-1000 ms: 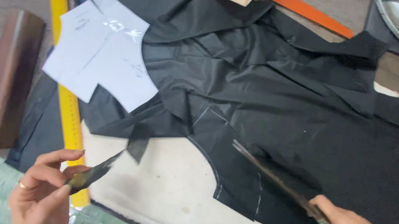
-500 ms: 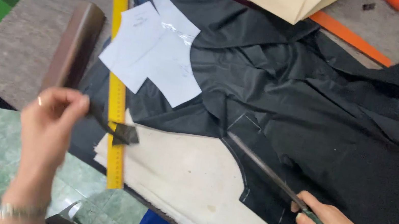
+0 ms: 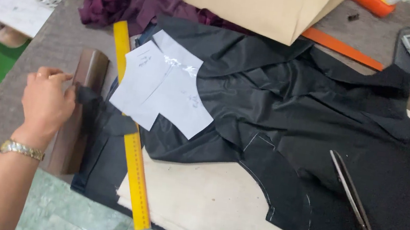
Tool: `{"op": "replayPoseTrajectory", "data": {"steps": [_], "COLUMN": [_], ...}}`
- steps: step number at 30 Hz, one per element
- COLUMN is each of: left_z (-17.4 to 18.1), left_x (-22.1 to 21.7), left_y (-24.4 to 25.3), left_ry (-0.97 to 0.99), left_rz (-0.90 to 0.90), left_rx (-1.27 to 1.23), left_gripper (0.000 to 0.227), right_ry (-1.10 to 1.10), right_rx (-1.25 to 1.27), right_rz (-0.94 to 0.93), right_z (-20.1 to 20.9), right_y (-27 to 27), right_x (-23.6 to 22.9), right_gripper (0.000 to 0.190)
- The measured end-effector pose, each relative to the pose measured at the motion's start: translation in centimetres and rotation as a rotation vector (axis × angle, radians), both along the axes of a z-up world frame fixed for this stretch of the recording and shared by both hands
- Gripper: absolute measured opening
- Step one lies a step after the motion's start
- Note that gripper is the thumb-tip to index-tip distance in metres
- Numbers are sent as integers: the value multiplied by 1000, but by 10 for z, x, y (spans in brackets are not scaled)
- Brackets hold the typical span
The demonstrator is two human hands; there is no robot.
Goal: The person cuts a piece of black fabric using shears, following a chalk outline on the material. They then use a ruler and a blue marking tool to draw lines on a paper pattern placed on the table.
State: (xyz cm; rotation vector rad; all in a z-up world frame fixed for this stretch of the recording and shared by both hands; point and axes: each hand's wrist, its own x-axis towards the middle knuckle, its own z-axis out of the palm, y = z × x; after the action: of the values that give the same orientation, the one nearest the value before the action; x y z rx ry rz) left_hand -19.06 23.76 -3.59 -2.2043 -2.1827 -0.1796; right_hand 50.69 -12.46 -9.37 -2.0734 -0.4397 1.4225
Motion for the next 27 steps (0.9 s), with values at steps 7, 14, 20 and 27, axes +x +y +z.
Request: {"op": "replayPoseTrajectory", "data": {"steps": [7, 14, 20, 27], "left_z": [-39, -14, 3, 24], "left_x": [11, 27, 147, 253], "left_y": [-5, 12, -16, -44], "left_ry": [-135, -159, -186, -457], "left_rz": [-355, -261, -821, -957], "left_rx": [40, 25, -48, -43], "left_gripper": [79, 82, 65, 46], "right_ry": [46, -170, -136, -506], "right_rx": [-55, 47, 7, -16], "right_rz": [-374, -412, -494, -161], "right_z": [58, 55, 37, 57], "right_y": [3, -19, -24, -9], "right_x": [-59, -66, -48, -22], "right_gripper": [43, 31, 22, 25]}}
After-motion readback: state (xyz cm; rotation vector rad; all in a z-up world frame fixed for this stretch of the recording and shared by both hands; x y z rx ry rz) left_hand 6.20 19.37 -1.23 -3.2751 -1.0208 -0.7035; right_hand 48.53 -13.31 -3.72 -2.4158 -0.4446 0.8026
